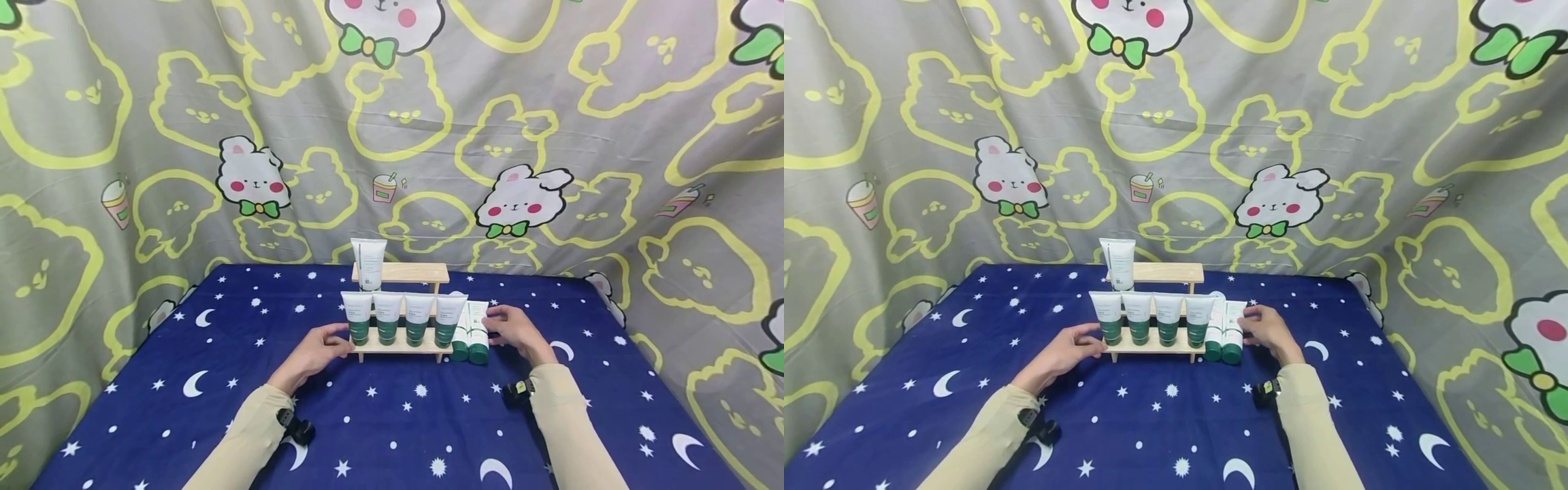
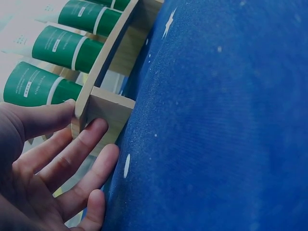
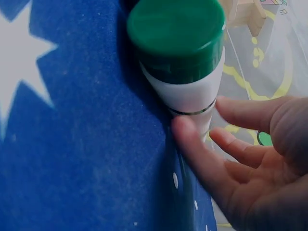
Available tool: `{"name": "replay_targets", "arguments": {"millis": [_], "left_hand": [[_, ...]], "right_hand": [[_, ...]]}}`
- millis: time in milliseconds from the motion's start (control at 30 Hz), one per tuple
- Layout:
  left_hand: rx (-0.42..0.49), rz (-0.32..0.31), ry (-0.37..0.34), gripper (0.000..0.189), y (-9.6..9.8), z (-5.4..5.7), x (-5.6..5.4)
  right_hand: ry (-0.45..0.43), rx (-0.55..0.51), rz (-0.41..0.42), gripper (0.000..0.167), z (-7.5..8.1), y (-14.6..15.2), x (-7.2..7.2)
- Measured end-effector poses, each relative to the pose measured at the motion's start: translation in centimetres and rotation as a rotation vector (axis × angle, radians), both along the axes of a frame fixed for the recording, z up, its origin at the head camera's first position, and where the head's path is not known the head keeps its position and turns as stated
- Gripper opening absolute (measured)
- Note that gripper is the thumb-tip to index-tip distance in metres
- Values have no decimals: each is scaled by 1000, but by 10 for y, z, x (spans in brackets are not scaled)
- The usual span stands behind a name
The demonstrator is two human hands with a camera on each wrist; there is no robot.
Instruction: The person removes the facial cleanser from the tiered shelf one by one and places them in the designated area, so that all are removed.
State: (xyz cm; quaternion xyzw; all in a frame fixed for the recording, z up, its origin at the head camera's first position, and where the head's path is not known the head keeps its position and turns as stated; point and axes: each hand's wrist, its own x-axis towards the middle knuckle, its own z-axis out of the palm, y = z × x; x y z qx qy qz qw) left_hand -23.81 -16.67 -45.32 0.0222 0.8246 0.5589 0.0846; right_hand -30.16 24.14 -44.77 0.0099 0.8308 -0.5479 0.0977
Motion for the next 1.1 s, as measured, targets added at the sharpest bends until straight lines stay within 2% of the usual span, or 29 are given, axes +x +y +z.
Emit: {"name": "replay_targets", "arguments": {"millis": [200,467,700,867,1100], "left_hand": [[1,-4,13,54,0,1,2],[-9,-6,7,54,-1,-1,0],[6,-8,14,53,-2,-2,-1],[9,-7,6,54,-2,-1,-1],[-9,9,-1,55,-2,-1,0]], "right_hand": [[37,77,-40,40,7,1,1],[173,126,-94,32,30,-2,4],[277,163,-63,27,55,-13,14],[365,240,-43,27,74,-25,19],[431,294,-34,30,101,-44,19]]}}
